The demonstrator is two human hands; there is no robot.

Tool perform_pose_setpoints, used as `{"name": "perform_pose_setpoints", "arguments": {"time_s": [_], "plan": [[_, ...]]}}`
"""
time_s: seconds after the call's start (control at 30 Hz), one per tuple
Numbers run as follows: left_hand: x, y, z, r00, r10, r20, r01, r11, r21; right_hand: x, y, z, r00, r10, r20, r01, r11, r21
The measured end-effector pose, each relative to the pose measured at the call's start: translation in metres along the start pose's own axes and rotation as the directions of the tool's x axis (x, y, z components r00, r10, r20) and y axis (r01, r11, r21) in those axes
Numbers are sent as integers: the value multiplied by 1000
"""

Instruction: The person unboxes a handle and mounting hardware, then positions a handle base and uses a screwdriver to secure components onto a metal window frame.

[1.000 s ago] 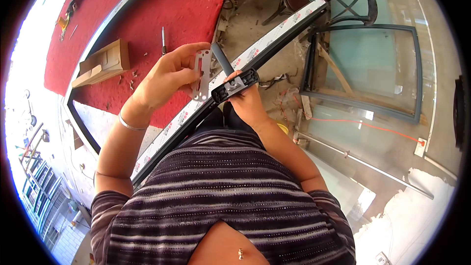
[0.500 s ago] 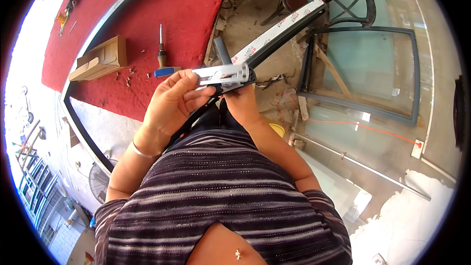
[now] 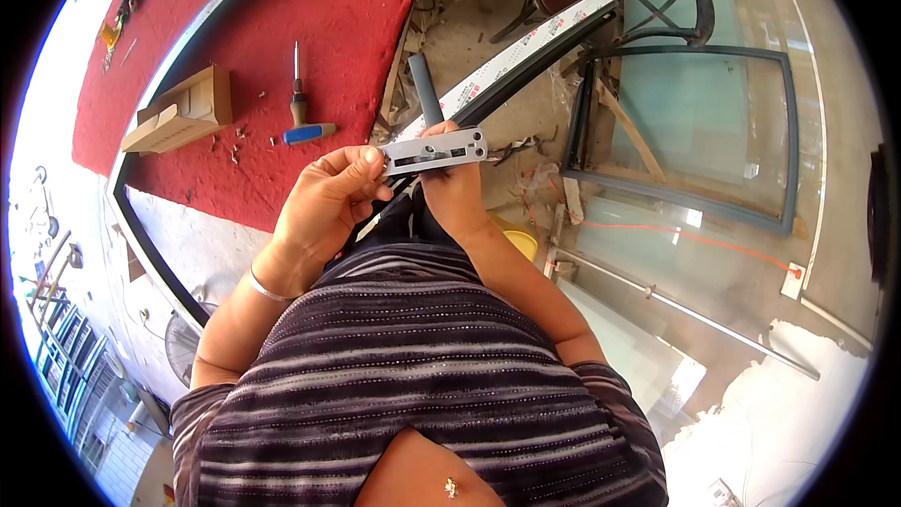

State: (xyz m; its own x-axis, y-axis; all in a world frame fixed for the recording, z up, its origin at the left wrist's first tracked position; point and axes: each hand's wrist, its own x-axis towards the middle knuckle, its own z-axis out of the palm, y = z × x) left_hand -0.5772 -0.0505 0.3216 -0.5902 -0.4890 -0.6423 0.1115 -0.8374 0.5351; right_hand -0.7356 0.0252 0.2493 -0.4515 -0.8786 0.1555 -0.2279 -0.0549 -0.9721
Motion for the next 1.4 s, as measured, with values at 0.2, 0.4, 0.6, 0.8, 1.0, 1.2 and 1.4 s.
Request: {"name": "perform_pose_setpoints", "arguments": {"time_s": [0.2, 0.4, 0.6, 0.8, 1.0, 1.2, 1.4], "plan": [[3, -7, -2, 999, 30, -30, -28, 997, 70, 3, -8, 1, 998, -55, -16, 54, 997, -50], [3, -10, 3, 994, 72, -87, -61, 990, 130, 2, -3, 0, 1000, 1, 31, -1, 1000, 13], [4, -14, 7, 981, 132, -141, -97, 968, 229, -1, 0, -2, 999, -6, 51, 4, 1000, 30], [6, -16, 9, 980, 137, -143, -103, 969, 225, -1, 2, -3, 999, 11, 50, -13, 999, 37], [8, -22, 8, 973, 182, -140, -142, 957, 252, -1, -9, -5, 998, 36, 54, -40, 996, 74], [6, -29, 11, 957, 241, -163, -196, 948, 249, -3, -8, -5, 996, 54, 69, -60, 995, 84], [8, -34, 11, 800, 599, 29, -492, 628, 603, -8, -2, -7, 992, 98, 82, -109, 984, 143]]}}
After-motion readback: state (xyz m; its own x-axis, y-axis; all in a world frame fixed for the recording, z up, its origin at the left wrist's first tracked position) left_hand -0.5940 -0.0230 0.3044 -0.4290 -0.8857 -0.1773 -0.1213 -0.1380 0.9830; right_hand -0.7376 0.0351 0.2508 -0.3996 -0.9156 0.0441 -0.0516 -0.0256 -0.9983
